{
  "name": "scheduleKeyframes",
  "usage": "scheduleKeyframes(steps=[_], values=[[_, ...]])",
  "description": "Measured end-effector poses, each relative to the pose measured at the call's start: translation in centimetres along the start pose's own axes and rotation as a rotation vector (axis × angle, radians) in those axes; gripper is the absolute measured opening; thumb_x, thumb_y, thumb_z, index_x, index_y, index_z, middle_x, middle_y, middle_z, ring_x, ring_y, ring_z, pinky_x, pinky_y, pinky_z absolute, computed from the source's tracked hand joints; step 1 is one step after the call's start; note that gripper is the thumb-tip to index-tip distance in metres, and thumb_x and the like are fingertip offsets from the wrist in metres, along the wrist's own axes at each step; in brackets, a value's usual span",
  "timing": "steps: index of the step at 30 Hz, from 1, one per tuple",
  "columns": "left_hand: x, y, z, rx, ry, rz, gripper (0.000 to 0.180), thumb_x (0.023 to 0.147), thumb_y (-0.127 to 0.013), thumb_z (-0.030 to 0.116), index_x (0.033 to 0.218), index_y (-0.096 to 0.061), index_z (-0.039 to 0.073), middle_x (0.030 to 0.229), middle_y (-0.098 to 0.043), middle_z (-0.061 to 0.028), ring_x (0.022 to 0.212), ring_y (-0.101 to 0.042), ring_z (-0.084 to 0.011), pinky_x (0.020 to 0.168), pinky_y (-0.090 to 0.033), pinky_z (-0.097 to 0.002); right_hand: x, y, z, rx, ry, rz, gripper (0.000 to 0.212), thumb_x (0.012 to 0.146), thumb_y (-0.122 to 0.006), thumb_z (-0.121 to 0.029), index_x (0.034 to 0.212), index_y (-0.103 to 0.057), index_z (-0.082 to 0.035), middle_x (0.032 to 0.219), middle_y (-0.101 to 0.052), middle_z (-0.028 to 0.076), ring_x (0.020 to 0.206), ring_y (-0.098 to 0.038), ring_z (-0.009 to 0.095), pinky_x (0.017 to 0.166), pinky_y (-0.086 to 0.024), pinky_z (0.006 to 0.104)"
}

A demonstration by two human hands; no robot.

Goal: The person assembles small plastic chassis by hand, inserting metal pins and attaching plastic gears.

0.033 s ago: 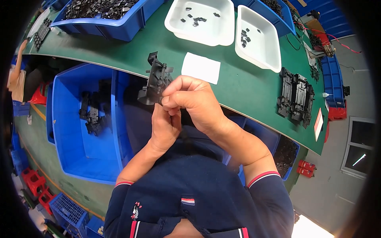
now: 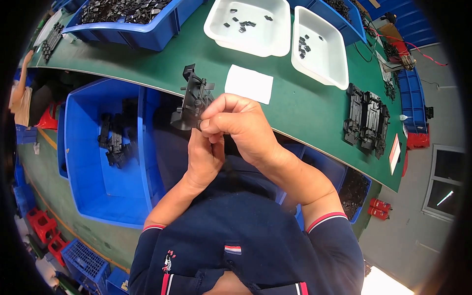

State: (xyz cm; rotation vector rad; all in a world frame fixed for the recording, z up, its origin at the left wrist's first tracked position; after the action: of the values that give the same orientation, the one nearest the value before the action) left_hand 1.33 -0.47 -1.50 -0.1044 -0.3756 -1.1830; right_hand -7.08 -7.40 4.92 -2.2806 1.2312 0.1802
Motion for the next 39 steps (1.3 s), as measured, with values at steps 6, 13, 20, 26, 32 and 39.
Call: scheduleKeyframes(steps=[6, 13, 20, 26, 32, 39], values=[[-0.1, 0.2, 0.2, 0.018, 0.002, -0.007, 0.025, 0.077, -0.048, -0.014, 0.099, -0.050, -0.002, 0.088, -0.052, -0.0125, 0.075, -0.054, -0.0250, 0.068, -0.046, -0.0311, -0.1, 0.0, 0.1, 0.002, -0.003, -0.003, 0.004, 0.074, -0.065, 0.002, 0.077, -0.062, 0.001, 0.071, -0.063, 0.007, 0.061, -0.057, 0.012, 0.060, -0.048, 0.0256], [-0.5, 0.4, -0.2, 0.161, -0.037, -0.040, 0.080, 0.079, -0.052, -0.015, 0.147, -0.012, -0.004, 0.092, -0.053, -0.0075, 0.071, -0.053, -0.0162, 0.064, -0.049, -0.0261, -0.1, 0.0, 0.5, 0.023, 0.006, -0.009, 0.003, 0.074, -0.063, 0.003, 0.076, -0.061, 0.001, 0.070, -0.062, 0.008, 0.061, -0.057, 0.013, 0.059, -0.048, 0.0259], [-0.7, 0.4, -0.6, 0.207, -0.072, -0.025, 0.080, 0.079, -0.053, -0.014, 0.146, -0.011, -0.007, 0.099, -0.055, -0.0105, 0.075, -0.057, -0.0189, 0.070, -0.050, -0.0277, -0.1, 0.1, 0.7, 0.026, 0.000, -0.019, 0.003, 0.073, -0.062, 0.003, 0.075, -0.061, 0.000, 0.070, -0.062, 0.009, 0.061, -0.056, 0.013, 0.059, -0.047, 0.0260], [-0.8, 0.5, -0.6, 0.169, -0.064, -0.036, 0.081, 0.078, -0.052, -0.017, 0.146, -0.010, -0.006, 0.097, -0.054, -0.0098, 0.074, -0.055, -0.0187, 0.071, -0.050, -0.0277, -0.2, 0.2, 0.8, 0.019, 0.001, -0.018, 0.004, 0.073, -0.062, 0.003, 0.075, -0.061, 0.000, 0.069, -0.062, 0.008, 0.061, -0.056, 0.013, 0.059, -0.047, 0.0259], [-0.7, 0.3, -0.6, 0.153, -0.076, -0.034, 0.082, 0.078, -0.052, -0.017, 0.147, -0.009, -0.006, 0.095, -0.053, -0.0092, 0.072, -0.054, -0.0179, 0.070, -0.049, -0.0275, -0.3, 0.1, 0.7, 0.002, 0.011, -0.013, 0.005, 0.072, -0.063, 0.003, 0.075, -0.061, 0.000, 0.069, -0.062, 0.007, 0.062, -0.056, 0.013, 0.059, -0.046, 0.0257], [-1.3, 0.1, -1.5, 0.241, -0.042, -0.039, 0.074, 0.083, -0.052, -0.013, 0.146, -0.014, -0.008, 0.104, -0.056, -0.0126, 0.084, -0.059, -0.0217, 0.082, -0.049, -0.0300, -0.5, 0.2, 0.7, 0.020, 0.024, -0.007, 0.006, 0.071, -0.062, 0.005, 0.075, -0.059, 0.000, 0.069, -0.061, 0.007, 0.062, -0.056, 0.012, 0.060, -0.046, 0.0257]])
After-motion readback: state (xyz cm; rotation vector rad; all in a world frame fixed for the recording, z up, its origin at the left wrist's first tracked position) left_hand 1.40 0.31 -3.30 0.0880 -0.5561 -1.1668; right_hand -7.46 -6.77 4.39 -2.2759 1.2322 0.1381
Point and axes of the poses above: each hand's wrist, its own x-axis towards the middle knuckle, its own y-axis out of the back of the hand, z = x × y, the point moved 3 cm from there along x, towards the middle knuckle
